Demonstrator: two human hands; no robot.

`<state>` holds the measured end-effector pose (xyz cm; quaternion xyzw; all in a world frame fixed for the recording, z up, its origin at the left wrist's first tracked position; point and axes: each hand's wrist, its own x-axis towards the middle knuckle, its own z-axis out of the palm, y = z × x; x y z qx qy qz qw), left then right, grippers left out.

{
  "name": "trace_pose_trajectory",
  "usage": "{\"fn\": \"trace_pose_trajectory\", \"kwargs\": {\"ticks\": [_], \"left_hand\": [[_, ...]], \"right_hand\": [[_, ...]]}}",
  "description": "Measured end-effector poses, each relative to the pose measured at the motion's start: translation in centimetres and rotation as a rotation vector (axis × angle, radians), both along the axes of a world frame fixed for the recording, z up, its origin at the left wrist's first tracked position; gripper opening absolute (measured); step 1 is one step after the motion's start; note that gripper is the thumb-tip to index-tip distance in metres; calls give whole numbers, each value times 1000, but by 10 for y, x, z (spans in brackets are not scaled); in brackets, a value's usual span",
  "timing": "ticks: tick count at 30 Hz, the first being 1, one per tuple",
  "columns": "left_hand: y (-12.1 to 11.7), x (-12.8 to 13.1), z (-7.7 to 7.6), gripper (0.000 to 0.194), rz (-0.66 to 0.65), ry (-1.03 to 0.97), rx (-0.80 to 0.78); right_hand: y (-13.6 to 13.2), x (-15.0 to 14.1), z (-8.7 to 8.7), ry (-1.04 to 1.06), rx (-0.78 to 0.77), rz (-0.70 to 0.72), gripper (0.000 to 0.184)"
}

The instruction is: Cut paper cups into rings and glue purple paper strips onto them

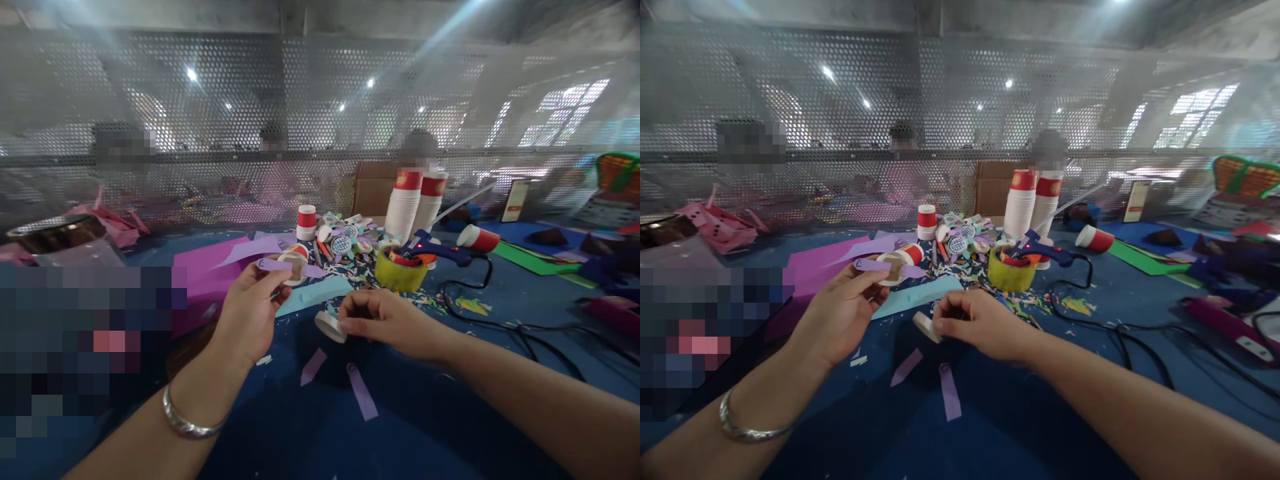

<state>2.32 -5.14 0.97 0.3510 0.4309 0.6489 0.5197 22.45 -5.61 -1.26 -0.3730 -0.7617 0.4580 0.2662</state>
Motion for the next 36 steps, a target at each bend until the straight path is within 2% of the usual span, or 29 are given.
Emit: {"fn": "trace_pose_trajectory", "kwargs": {"ticks": [3,7,12,19,27,36], "left_hand": [[-1,0,1,24,11,-20,-24],[0,0,0,25,27,-50,-33],[0,-1,0,23,30,-61,-43],[-2,0,1,27,20,-57,-27],[-4,0,-2,27,3,-58,-17],[-5,0,0,39,-137,-68,-14]], "right_hand": [[6,5,-8,-52,8,-112,15],[9,5,-13,-137,171,-275,11],[8,0,-12,-223,344,-398,20],[10,-5,-18,-358,507,-401,23],[19,-9,-24,-457,529,-377,38],[26,-10,-24,-492,594,-340,32]]}}
